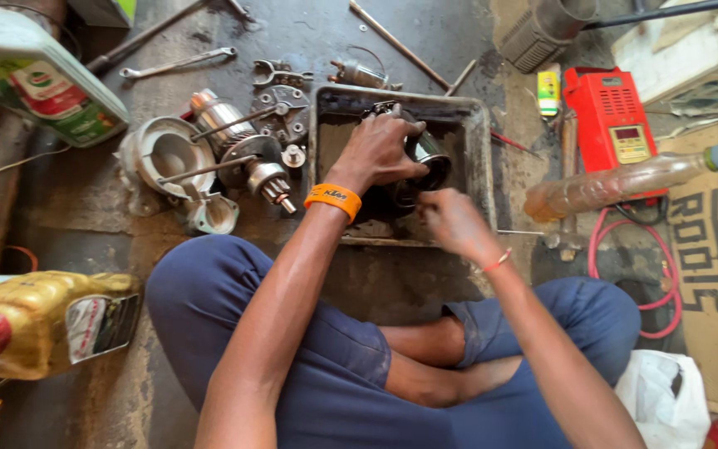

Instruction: The person scrubs a cylindrical metal part with a brush while it is submerged in a liquid-filled tray. They rotate the part to clean different sides and dip the brush into the liquid repeatedly.

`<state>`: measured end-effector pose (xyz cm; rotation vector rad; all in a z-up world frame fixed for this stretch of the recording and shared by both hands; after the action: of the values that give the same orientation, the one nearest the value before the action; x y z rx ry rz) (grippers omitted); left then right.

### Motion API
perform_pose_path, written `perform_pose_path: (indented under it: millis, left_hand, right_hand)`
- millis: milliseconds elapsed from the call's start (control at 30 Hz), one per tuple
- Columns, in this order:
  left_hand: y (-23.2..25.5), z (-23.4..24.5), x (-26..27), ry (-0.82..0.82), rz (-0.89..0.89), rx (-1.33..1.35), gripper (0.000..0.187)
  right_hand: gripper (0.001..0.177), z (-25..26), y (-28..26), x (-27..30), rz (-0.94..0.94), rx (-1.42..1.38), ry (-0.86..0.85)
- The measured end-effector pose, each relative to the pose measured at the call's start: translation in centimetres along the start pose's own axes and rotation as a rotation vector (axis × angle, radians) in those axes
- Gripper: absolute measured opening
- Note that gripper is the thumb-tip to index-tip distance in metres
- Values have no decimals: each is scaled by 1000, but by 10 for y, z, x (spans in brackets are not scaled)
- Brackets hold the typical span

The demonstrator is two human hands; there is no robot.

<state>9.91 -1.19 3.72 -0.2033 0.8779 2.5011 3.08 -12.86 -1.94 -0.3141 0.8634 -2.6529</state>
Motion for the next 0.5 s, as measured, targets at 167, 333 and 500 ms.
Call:
perform_pose_path:
  millis: [167,333,500]
  left_hand:
    - [-11,-9,0,-59,73,79,71]
    - [-14,6,3,28,8,48,72]
    - [-16,-4,1,-53,86,79,71]
  right_hand:
    - [22,5,6,-1,48,71,88]
    - [26,-9,4,-19,62,64,-5]
    - [18,-7,13,-5,1,-60,-132]
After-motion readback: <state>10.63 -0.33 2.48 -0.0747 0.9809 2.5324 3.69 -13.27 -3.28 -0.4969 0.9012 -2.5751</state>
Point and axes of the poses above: each hand's wrist, its own x-axis away from the middle knuckle, its own z-axis out of the back of the hand, y = z × x, the point moved 10 cm from there along -x, towards the middle knuckle
